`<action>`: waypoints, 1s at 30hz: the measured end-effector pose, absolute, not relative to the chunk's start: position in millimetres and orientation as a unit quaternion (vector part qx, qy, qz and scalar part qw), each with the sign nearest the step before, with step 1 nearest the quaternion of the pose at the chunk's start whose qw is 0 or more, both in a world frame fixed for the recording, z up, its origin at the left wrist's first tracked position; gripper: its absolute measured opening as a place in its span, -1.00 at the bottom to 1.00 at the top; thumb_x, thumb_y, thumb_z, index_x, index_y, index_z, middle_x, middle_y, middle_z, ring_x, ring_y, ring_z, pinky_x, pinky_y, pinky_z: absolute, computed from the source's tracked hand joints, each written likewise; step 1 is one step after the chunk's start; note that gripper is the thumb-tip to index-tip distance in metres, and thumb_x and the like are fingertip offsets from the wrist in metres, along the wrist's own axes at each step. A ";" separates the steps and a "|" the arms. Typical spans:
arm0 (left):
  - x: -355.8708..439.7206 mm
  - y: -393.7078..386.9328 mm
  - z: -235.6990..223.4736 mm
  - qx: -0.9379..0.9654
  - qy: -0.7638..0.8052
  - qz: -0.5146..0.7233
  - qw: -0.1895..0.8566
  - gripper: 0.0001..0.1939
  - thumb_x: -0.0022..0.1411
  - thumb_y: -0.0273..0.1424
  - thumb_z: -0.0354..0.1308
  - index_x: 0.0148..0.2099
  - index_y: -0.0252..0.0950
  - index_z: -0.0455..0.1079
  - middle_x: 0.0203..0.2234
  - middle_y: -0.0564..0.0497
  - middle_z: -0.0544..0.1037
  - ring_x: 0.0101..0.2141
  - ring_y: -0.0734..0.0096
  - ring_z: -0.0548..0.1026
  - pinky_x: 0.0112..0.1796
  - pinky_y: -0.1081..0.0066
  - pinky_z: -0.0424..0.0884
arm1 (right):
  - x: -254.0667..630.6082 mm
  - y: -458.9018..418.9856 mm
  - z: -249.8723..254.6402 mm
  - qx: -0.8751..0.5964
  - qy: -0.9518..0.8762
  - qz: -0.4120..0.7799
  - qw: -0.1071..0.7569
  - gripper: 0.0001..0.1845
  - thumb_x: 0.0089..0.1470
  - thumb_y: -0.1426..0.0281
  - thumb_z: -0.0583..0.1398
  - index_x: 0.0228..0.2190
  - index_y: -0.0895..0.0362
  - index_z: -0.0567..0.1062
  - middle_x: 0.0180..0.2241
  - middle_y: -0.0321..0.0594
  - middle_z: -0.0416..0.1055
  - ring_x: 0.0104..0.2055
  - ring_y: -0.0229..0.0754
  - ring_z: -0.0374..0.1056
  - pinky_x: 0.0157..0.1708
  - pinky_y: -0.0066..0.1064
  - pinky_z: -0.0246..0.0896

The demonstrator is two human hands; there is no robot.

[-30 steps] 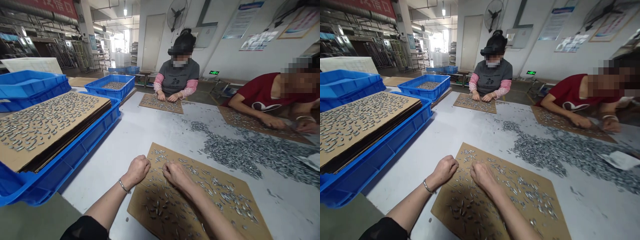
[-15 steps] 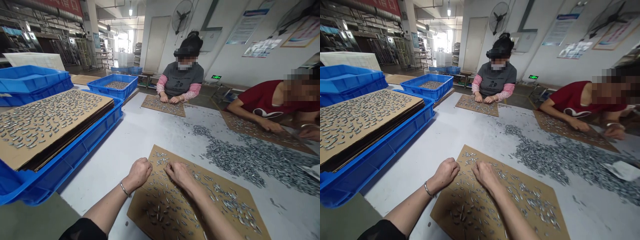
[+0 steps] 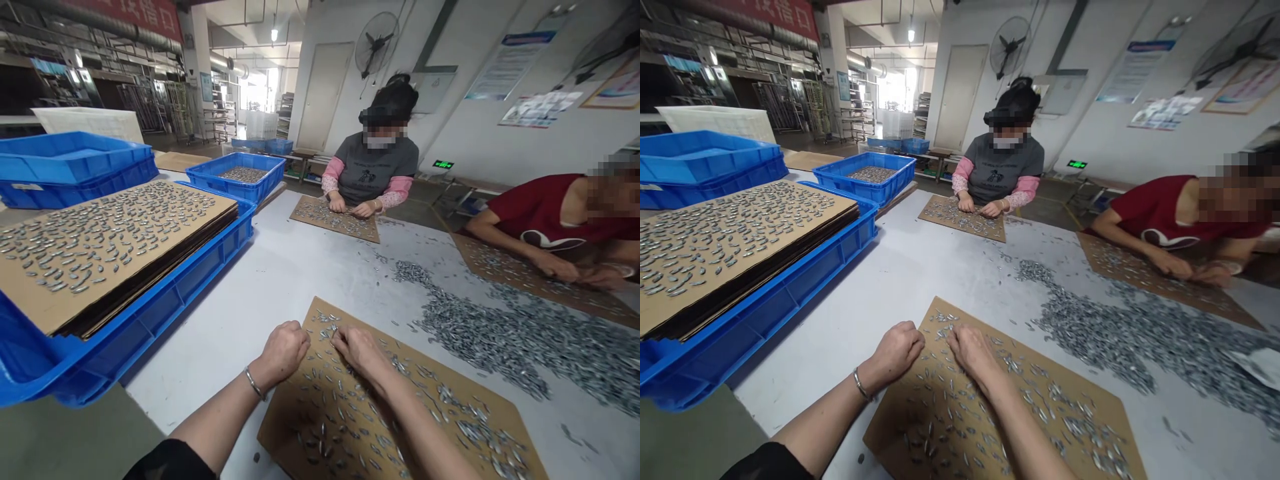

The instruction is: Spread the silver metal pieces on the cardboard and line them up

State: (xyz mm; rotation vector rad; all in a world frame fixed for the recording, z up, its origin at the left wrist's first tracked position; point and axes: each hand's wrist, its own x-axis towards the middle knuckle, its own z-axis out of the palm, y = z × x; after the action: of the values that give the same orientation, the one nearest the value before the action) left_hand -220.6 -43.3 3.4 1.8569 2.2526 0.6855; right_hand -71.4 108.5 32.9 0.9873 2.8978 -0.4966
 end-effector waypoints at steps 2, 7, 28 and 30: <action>-221.2 -42.6 3.2 0.615 0.753 0.225 0.069 -0.74 0.42 -0.47 0.04 -0.34 -0.28 0.45 -0.37 -0.02 0.49 -0.26 0.31 0.46 -0.18 0.39 0.35 | -75.0 111.0 30.3 0.303 0.940 -0.156 0.000 -0.79 0.27 0.40 0.12 -0.43 0.09 0.42 -0.32 -0.17 0.50 -0.27 -0.16 0.38 -0.33 -0.42 0.02; -221.5 -43.2 1.7 0.613 0.754 0.225 0.071 -0.75 0.42 -0.48 0.04 -0.33 -0.28 0.46 -0.37 -0.02 0.49 -0.25 0.31 0.46 -0.18 0.38 0.35 | -85.3 106.8 29.7 0.277 0.954 -0.108 0.028 -0.80 0.28 0.47 0.08 -0.34 0.11 0.48 -0.25 -0.14 0.51 -0.23 -0.15 0.42 -0.28 -0.42 0.05; -222.7 -18.7 0.2 0.585 0.781 0.194 0.101 -0.75 0.46 -0.44 -0.03 -0.18 -0.33 0.47 -0.20 -0.15 0.53 -0.09 0.18 0.46 -0.04 0.26 0.37 | -97.9 100.5 37.8 0.292 0.949 -0.068 0.092 -0.79 0.23 0.48 0.10 -0.33 0.12 0.55 -0.26 -0.06 0.55 -0.23 -0.09 0.43 -0.37 -0.37 -0.06; -220.2 -20.8 5.3 0.591 0.775 0.196 0.107 -0.73 0.47 -0.42 -0.05 -0.18 -0.32 0.48 -0.20 -0.15 0.54 -0.08 0.18 0.47 -0.02 0.26 0.36 | -98.7 98.4 41.0 0.303 0.945 -0.057 0.111 -0.78 0.23 0.48 0.10 -0.32 0.12 0.55 -0.28 -0.04 0.55 -0.26 -0.08 0.44 -0.39 -0.36 -0.09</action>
State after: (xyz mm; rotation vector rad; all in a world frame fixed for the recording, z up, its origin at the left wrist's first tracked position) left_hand -220.2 -20.8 5.3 1.7409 2.2818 0.5777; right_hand -98.7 98.4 41.0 0.8905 2.7748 -0.1666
